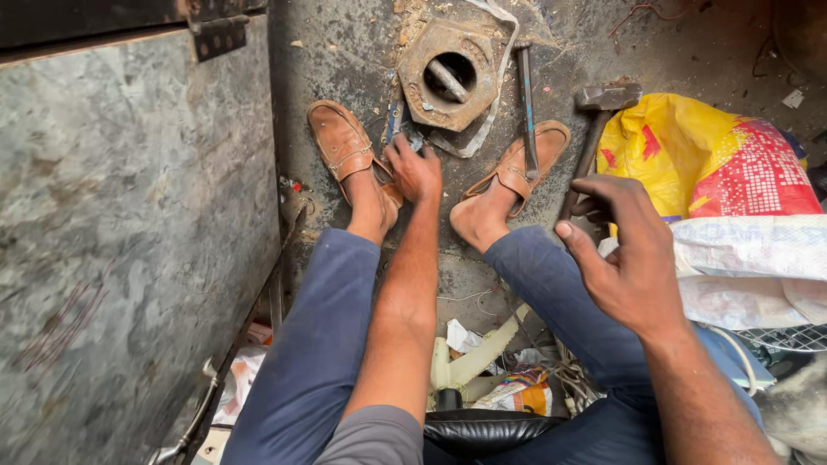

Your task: The person disassembles and repairs a small electric motor part, using a hammer and punch to drive out a component before handling the internal pieces by hand.

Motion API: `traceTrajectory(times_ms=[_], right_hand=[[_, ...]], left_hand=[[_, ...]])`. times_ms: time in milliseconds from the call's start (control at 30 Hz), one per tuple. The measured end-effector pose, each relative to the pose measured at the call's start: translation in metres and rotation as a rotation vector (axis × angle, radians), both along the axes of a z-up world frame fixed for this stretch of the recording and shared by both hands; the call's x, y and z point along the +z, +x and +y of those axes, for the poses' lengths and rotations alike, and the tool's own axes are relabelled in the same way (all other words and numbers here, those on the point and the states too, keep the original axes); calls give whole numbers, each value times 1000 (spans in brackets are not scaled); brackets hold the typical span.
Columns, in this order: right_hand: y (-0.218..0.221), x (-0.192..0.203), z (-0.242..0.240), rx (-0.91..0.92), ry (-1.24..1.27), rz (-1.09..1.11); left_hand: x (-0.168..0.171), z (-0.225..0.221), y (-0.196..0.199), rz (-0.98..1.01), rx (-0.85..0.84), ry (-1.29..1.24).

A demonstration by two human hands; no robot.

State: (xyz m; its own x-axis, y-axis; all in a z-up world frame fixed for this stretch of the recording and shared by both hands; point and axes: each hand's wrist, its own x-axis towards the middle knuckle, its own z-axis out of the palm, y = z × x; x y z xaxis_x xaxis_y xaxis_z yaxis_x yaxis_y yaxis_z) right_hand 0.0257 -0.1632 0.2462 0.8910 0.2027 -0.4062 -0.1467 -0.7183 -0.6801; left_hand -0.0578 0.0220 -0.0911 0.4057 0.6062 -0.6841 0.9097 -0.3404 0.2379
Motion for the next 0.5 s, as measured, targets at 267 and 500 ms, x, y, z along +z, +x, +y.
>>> traceTrajectory(times_ms=[267, 500], right_hand=[[-6, -38, -3, 2, -1, 89], [-11, -151, 12, 126, 22, -1]], left_hand=[[-41, -39, -99, -475, 449, -221], [-56, -56, -132, -440, 762, -590]])
